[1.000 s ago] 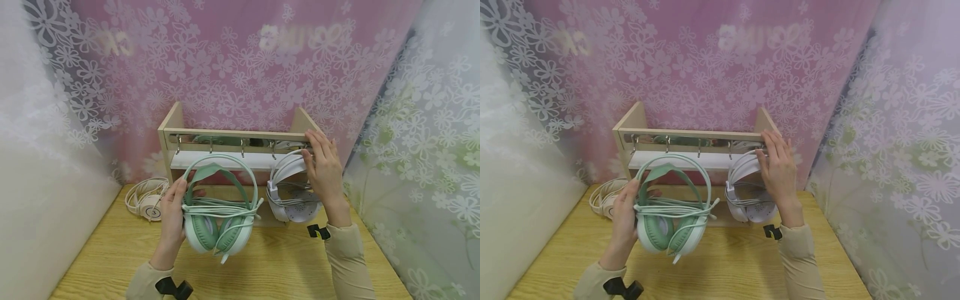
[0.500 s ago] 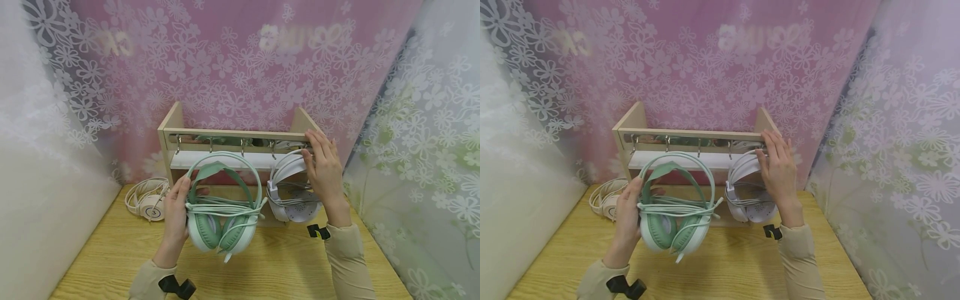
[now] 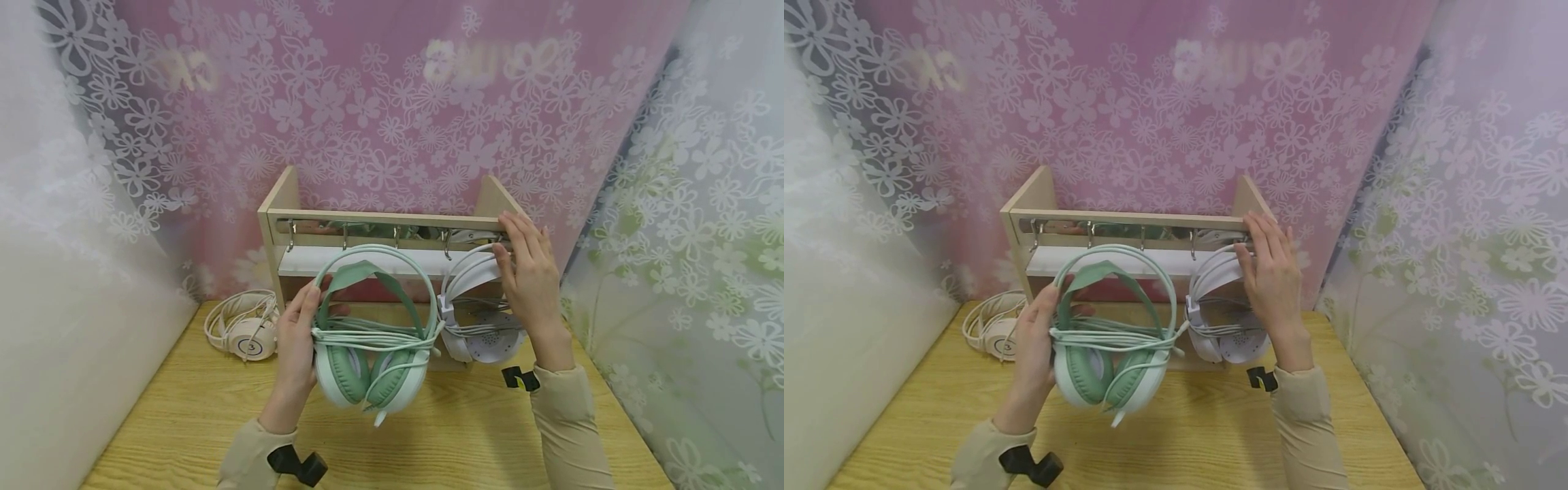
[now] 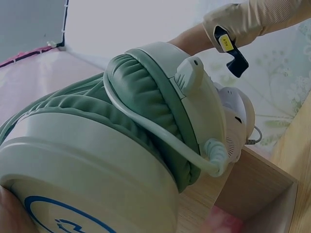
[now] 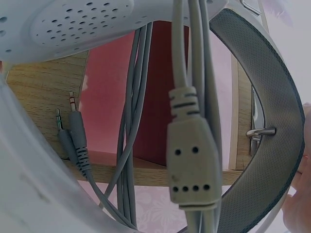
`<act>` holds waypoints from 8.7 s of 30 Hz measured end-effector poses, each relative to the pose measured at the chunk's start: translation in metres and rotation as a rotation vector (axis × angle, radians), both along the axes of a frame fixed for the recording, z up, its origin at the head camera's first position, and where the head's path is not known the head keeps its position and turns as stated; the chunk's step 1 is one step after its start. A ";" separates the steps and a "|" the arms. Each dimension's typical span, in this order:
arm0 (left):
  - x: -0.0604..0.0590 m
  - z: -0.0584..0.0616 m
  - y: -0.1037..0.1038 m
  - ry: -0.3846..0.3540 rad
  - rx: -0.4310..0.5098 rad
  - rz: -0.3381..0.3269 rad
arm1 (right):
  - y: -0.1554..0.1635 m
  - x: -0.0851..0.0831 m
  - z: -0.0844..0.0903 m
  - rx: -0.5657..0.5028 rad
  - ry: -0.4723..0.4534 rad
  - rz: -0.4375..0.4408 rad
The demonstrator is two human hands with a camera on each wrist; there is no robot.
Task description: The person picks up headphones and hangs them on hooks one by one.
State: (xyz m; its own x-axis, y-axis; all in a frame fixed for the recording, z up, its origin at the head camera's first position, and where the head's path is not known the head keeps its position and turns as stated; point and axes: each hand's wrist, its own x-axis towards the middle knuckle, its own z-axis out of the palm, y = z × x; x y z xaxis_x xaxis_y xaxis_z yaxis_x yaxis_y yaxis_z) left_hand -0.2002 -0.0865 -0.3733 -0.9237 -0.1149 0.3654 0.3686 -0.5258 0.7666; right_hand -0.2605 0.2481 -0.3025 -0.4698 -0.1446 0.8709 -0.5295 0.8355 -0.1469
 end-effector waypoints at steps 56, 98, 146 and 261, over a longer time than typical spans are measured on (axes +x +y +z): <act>-0.008 0.002 0.021 0.040 0.039 0.010 | 0.000 0.001 0.001 -0.004 0.010 0.016; -0.017 0.016 0.030 0.026 0.090 0.015 | 0.001 -0.001 0.000 0.006 0.012 0.011; -0.029 0.022 0.036 0.057 0.030 0.044 | 0.001 -0.001 0.000 0.019 0.010 0.000; -0.041 -0.004 0.035 -0.008 0.002 0.033 | 0.001 -0.001 0.001 0.033 0.017 0.002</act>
State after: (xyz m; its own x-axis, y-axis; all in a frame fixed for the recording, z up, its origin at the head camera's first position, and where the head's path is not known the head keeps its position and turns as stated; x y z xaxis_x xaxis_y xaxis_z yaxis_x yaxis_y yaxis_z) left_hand -0.2412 -0.0519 -0.3774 -0.9222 -0.1461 0.3580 0.3798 -0.5155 0.7682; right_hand -0.2611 0.2489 -0.3019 -0.4548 -0.1747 0.8733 -0.5335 0.8386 -0.1101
